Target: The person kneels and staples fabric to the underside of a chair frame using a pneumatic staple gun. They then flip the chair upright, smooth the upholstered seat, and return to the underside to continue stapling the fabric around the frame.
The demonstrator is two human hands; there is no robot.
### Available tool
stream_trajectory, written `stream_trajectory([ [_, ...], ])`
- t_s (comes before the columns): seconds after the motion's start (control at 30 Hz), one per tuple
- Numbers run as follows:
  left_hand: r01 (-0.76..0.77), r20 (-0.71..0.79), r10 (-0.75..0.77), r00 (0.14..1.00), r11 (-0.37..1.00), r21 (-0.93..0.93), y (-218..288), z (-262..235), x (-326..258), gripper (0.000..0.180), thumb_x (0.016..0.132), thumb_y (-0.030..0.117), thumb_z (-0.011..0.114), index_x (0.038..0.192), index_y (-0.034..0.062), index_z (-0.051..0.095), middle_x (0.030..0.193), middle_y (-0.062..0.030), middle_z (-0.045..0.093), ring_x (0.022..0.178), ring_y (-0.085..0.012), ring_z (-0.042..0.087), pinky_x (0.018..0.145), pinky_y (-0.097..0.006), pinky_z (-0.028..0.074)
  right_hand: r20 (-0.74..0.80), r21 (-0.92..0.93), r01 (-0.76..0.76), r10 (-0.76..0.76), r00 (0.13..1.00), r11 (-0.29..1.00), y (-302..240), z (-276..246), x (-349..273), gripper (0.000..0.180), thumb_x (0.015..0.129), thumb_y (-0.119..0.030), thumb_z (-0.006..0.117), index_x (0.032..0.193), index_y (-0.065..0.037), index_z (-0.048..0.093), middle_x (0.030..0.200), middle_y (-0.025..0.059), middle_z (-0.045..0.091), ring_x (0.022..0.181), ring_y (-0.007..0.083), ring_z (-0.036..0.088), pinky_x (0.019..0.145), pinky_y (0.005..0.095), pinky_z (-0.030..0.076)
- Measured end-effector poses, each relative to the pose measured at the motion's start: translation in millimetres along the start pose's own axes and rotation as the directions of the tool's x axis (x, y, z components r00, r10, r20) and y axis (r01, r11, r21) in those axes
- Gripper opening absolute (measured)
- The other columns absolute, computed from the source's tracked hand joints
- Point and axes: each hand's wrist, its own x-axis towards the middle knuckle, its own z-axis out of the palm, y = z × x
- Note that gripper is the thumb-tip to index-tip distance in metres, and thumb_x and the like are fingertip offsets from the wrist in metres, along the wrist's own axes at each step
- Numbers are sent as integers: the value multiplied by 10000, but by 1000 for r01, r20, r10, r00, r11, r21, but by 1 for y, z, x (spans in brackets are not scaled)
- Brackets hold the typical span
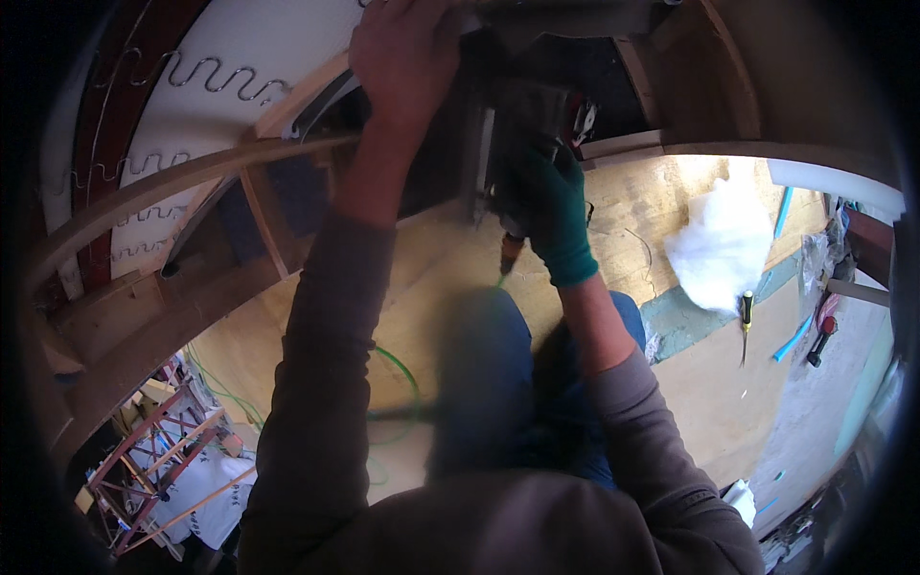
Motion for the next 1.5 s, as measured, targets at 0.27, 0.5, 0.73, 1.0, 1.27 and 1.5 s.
stream_trajectory([
  [0.27, -13, -20, 12, 1000, 998, -66, -3, -4, 6, 112, 811, 145, 777, 913, 132, 734, 898, -53, 694, 840, -315, 652, 735, -418, 514, -137, 469, -390, 502, 854, 792, 37, 56, 19, 202, 839, -85, 824, 972, 9, 703, 867, 26, 712, 714, 94, 624, 665, 274, 519],
  [0.5, -15, -59, 12, 998, 998, -59, 7, -4, 8, 99, 818, 133, 778, 907, 121, 737, 900, -56, 705, 852, -311, 664, 744, -405, 522, -245, 20, -301, 296, 923, 954, 45, 97, 11, 582, 779, -111, 849, 1255, 4, 534, 1114, 91, 626, 1001, 203, 618, 872, 373, 533],
  [0.73, 123, 32, -123, 992, 992, -10, 16, -11, 8, 98, 832, 149, 784, 912, 110, 742, 904, -75, 707, 861, -324, 669, 764, -410, 529, -6, 86, -417, 419, 908, 905, 17, 52, 14, 397, 860, -73, 757, 1211, 36, 606, 1091, 127, 682, 989, 216, 666, 874, 349, 554],
  [1.0, 287, 8, -292, 956, 936, -205, 69, -32, -5, 163, 912, 190, 755, 1030, 83, 724, 1034, -109, 686, 957, -263, 676, 794, -387, 532, -27, 591, -703, 881, 472, 395, 42, -65, -112, 327, 1045, -239, 584, 1305, -40, 600, 845, 31, 623, 701, 120, 609, 606, 281, 542],
  [1.27, 787, 691, -543, 477, -85, -611, 197, 120, -16, 348, 953, 193, 700, 1276, 62, 685, 1273, -110, 687, 1113, -198, 658, 974, -364, 518, 434, 818, -434, 900, 37, -377, 127, -127, -211, 232, 1013, -322, 658, 1022, -92, 687, 892, 57, 687, 818, 189, 670, 743, 341, 565],
  [1.5, 837, 670, -514, 536, 220, -502, 176, 189, 9, 418, 1039, 233, 569, 1429, 83, 585, 1348, -193, 655, 1253, -345, 624, 1068, -411, 486, 440, 47, -994, 892, 106, 94, 97, -204, -166, 479, 1021, -456, 633, 1118, 6, 710, 926, 98, 723, 900, 197, 731, 810, 321, 603],
])
